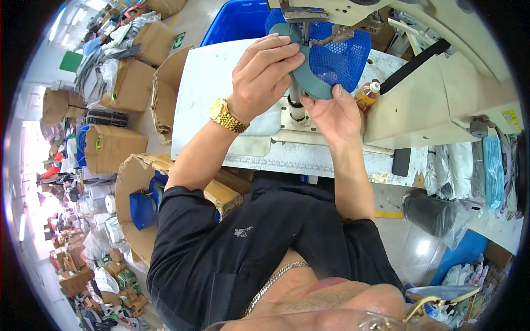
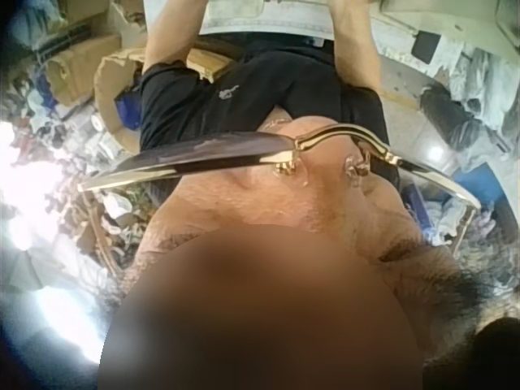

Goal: Sewing patches onto blue mesh caps using an industrial sewing machine.

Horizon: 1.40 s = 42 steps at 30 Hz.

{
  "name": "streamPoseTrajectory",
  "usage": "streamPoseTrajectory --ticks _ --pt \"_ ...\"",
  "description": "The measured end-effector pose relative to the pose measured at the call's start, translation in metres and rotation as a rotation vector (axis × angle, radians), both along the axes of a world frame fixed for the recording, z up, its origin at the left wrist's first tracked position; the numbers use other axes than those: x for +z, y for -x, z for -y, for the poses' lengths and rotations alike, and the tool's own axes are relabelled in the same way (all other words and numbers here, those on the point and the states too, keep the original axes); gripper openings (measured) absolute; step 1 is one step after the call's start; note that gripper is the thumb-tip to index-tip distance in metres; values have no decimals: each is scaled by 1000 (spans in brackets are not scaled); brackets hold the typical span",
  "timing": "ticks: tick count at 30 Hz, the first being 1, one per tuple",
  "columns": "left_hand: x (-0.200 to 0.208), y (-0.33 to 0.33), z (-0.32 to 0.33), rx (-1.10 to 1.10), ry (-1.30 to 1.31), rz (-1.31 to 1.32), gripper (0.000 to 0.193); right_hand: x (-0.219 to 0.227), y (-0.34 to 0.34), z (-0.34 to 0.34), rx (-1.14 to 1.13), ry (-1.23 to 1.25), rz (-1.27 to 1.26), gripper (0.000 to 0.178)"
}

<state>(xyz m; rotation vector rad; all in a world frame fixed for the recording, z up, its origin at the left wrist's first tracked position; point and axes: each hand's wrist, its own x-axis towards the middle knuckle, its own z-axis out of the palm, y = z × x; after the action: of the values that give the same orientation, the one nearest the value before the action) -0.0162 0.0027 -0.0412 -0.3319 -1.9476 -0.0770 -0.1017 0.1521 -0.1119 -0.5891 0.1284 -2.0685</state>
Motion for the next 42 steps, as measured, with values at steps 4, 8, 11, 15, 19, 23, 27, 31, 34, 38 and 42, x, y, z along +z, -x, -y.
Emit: streamPoseTrajectory --ticks 4,8,11,15,19,23,27,31,34,38,42 --pt "-1 -1 -1 3 -21 27 35 4 1 -1 -35 -35 -28 40" --pt "-1 0 1 -11 -25 16 33 4 1 2 -48 -24 -36 38" --pt "-3 -2 -3 -26 -22 12 31 5 2 3 -67 -22 -52 38" --pt "-7 -1 -4 -26 -38 -10 30 5 4 5 -84 -46 -76 38" --pt "-7 3 -4 -29 -40 -13 30 6 3 6 -54 -17 -6 36" --pt "-8 5 -4 -1 -66 -19 30 4 2 11 53 91 312 35" --pt "-8 6 -6 5 -77 -26 29 7 8 12 37 150 429 37" --pt "-11 0 -10 27 -39 -8 28 3 4 4 -65 26 300 40" --pt "-11 -1 -11 16 -58 -18 28 -7 2 -5 -36 0 211 41" --pt "-10 3 -9 -9 -91 -14 29 -4 6 -6 -67 -49 129 39" --pt "-11 5 -10 -35 -181 -19 31 -9 5 -5 -9 20 150 39"
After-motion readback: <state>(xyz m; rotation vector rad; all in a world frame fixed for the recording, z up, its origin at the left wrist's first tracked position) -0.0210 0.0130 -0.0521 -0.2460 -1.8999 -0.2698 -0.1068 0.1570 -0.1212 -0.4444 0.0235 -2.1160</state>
